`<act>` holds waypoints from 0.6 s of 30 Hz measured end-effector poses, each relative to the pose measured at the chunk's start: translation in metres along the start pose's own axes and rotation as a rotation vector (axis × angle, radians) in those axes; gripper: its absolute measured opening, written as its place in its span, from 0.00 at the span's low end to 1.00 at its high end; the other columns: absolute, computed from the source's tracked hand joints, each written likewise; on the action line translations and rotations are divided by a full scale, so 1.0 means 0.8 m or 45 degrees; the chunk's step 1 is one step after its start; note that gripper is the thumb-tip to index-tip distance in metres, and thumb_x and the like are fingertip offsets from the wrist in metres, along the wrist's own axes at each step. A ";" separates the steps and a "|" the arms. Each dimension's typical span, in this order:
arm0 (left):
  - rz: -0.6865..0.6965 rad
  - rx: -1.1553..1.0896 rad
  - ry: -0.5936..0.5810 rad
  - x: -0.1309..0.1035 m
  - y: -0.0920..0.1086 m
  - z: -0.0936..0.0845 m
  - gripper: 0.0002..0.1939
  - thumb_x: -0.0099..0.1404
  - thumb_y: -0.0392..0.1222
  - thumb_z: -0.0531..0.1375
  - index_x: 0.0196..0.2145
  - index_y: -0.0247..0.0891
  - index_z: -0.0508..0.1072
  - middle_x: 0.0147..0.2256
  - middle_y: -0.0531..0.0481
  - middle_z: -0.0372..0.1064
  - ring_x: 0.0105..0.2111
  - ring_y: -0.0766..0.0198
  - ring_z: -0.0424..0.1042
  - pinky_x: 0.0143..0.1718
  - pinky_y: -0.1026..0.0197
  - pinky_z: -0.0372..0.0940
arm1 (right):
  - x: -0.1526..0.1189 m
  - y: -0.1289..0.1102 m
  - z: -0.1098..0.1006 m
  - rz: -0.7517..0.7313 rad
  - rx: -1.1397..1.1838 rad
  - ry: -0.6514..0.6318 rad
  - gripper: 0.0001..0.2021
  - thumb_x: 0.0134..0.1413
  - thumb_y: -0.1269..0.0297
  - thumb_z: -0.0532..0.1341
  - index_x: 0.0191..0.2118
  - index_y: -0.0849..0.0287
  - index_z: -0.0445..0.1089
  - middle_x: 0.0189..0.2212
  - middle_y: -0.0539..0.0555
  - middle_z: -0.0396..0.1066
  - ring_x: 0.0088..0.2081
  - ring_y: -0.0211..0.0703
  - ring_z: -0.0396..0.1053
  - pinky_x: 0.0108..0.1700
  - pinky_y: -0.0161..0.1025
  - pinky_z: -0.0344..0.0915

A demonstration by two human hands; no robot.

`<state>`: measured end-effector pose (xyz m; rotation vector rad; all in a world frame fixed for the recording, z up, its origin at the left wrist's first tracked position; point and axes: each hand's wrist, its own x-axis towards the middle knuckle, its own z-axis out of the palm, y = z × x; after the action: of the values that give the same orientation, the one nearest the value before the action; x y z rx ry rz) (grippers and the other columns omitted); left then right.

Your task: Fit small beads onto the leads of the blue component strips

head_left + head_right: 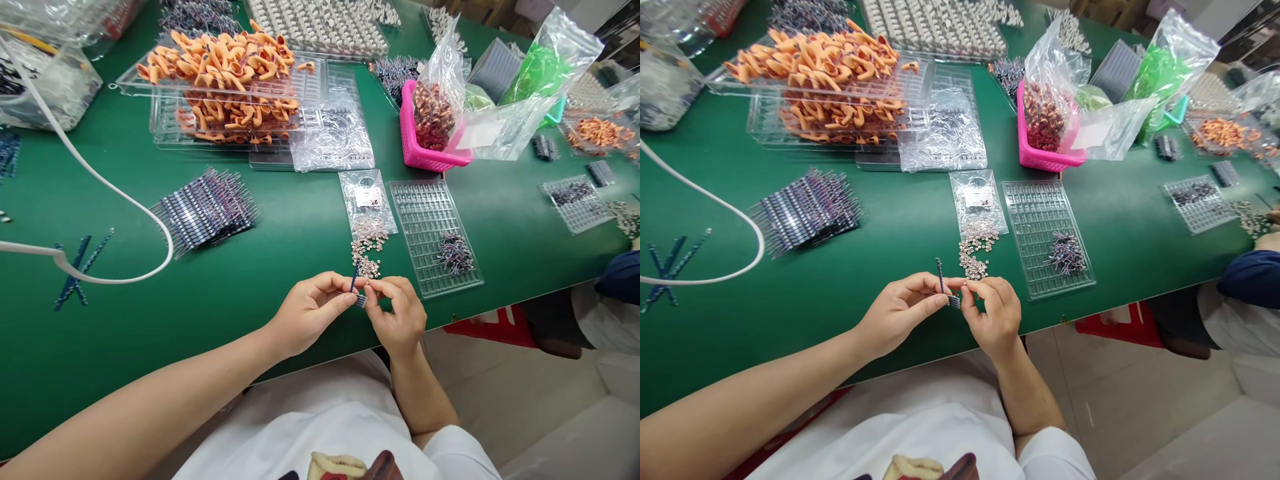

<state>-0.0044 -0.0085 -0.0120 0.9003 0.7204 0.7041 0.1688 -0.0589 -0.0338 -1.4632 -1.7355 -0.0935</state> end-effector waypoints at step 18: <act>-0.046 -0.011 0.012 0.001 0.002 -0.001 0.14 0.62 0.49 0.69 0.32 0.36 0.73 0.41 0.43 0.80 0.46 0.55 0.77 0.52 0.52 0.69 | 0.001 0.006 0.002 -0.100 -0.029 0.016 0.10 0.57 0.74 0.65 0.43 0.54 0.69 0.32 0.54 0.75 0.32 0.42 0.74 0.34 0.40 0.75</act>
<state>-0.0052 -0.0069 -0.0115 0.8747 0.7395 0.6791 0.1719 -0.0562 -0.0365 -1.4075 -1.7872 -0.1643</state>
